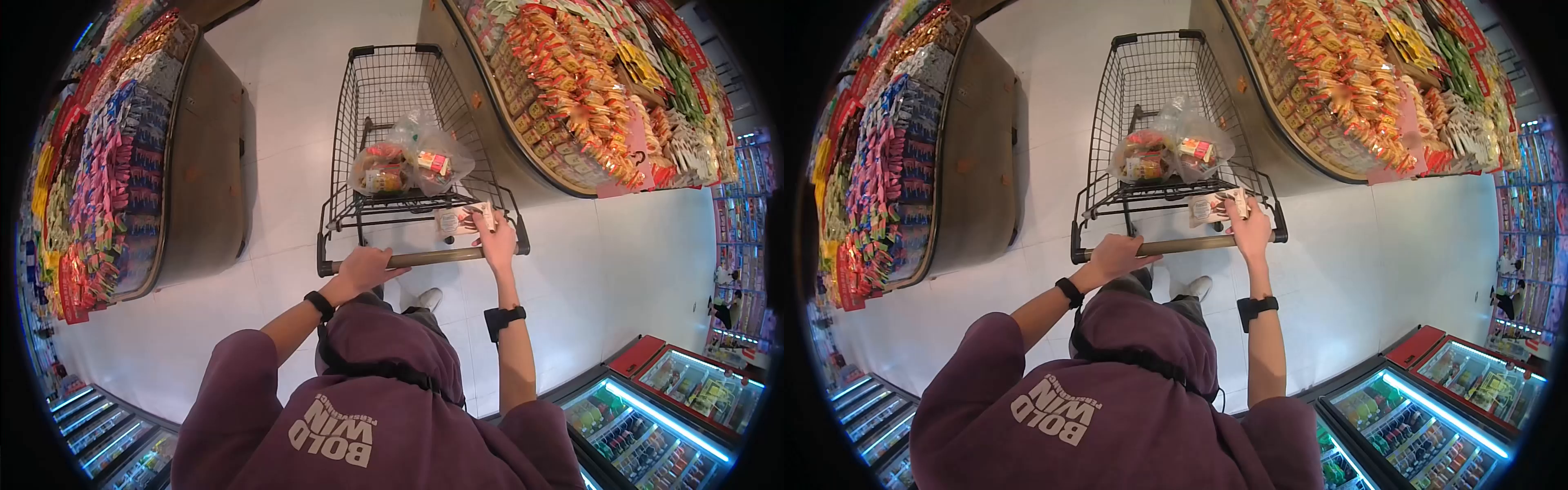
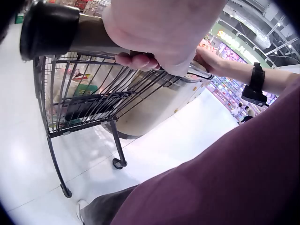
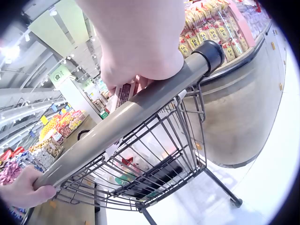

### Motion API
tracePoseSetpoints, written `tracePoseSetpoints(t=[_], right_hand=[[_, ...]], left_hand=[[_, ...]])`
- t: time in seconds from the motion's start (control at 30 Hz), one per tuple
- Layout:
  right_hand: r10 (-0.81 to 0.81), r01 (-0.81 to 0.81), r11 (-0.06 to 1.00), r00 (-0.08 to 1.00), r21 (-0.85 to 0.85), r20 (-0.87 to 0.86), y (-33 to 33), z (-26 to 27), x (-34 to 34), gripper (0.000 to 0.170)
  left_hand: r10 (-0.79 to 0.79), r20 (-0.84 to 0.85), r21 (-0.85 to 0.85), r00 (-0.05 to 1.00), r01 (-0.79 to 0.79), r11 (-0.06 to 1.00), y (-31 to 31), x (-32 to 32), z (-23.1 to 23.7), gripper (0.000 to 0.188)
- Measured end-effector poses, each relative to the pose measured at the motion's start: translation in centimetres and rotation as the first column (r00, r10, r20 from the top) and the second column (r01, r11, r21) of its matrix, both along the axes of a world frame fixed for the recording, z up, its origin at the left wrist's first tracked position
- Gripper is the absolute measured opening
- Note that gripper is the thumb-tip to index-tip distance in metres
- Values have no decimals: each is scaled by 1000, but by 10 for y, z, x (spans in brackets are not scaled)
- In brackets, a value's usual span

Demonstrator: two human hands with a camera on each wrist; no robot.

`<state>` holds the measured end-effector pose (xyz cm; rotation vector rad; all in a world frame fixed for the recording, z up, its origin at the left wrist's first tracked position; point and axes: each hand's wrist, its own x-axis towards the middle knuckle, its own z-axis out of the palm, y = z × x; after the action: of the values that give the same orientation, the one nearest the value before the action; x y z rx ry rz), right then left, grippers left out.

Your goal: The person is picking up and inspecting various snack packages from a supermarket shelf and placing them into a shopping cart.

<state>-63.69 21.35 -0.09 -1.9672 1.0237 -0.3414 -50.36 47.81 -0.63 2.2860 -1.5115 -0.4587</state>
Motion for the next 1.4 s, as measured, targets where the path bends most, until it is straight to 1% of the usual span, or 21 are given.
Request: tracePoseSetpoints(t=[0.07, 0.13, 0.17, 0.2, 0.3, 0.43, 0.47, 0.57, 0.6, 0.7, 0.73, 0.83, 0.87, 0.97, 1.0, 1.13, 1.2, 1.27, 1.3, 1.37, 1.4], right_hand=[[12, -13, 1000, 1000, -18, -11, -2, -2, -10, 44], [30, -32, 996, 999, -84, -34, -6, -2, -16, 42], [39, -43, 991, 998, -123, -42, -10, -3, -18, 42], [45, -55, 991, 995, -119, -88, -15, -2, -20, 39], [64, -87, 984, 988, -158, -141, -33, -3, -22, 39], [106, -107, 993, 994, -42, -14, -54, 1, -31, 40], [96, -97, 995, 995, -25, -24, -57, 3, -32, 42], [100, -105, 988, 994, -114, -51, -68, -4, -34, 44], [101, -104, 992, 994, -76, -32, -70, -5, -35, 46], [109, -115, 988, 992, -102, -63, -78, -6, -35, 47], [111, -116, 991, 991, -63, -74, -80, -4, -36, 47], [98, -101, 995, 991, -18, -94, -85, 3, -35, 47], [84, -85, 996, 990, -10, -111, -86, 5, -34, 46], [79, -96, 990, 984, -104, -158, -89, 9, -27, 45], [75, -108, 974, 983, -201, -168, -89, 11, -25, 42], [21, -72, 966, 979, -250, -201, -85, 6, -22, 37], [20, -69, 957, 985, -282, -174, -83, 6, -21, 37], [15, -66, 951, 986, -303, -169, -85, 4, -20, 37], [10, -72, 950, 979, -302, -203, -86, 5, -20, 37], [14, -95, 952, 963, -290, -271, -87, 7, -20, 38], [28, -104, 954, 965, -282, -261, -87, 6, -21, 39]], left_hand=[[-2, 15, 85, 1000, 0, 996, -5, -8, 0, 60], [12, 21, 171, 1000, -15, 985, -12, -16, 5, 61], [27, 24, 176, 999, -31, 984, -16, -19, 6, 61], [44, 19, 183, 999, -47, 982, -20, -24, 8, 61], [97, 11, 211, 995, -97, 973, -35, -35, 10, 60], [133, 34, 234, 991, -137, 963, -54, -43, 7, 60], [129, 43, 202, 991, -135, 970, -57, -44, 7, 58], [87, 93, 179, 992, -102, 979, -66, -43, 1, 58], [75, 97, 150, 992, -89, 985, -69, -42, 1, 57], [65, 115, 117, 991, -78, 990, -76, -39, 1, 56], [40, 131, 55, 991, -48, 997, -78, -37, 1, 59], [50, 133, -80, 990, -39, 996, -82, -33, -2, 57], [47, 5, -29, 999, -47, 998, -84, -32, -2, 56], [37, -78, 134, 996, -27, 991, -91, -30, 10, 55], [21, -96, 205, 995, -1, 979, -93, -27, 12, 54], [22, -154, 227, 988, 14, 974, -91, -24, 12, 51], [3, -152, 227, 988, 32, 973, -94, -19, 10, 49], [-5, -161, 266, 987, 48, 963, -100, -15, 14, 48], [-3, -173, 293, 985, 54, 954, -100, -18, 17, 47], [7, -172, 241, 985, 35, 970, -99, -21, 15, 45], [17, -176, 209, 984, 20, 978, -98, -24, 13, 44]])
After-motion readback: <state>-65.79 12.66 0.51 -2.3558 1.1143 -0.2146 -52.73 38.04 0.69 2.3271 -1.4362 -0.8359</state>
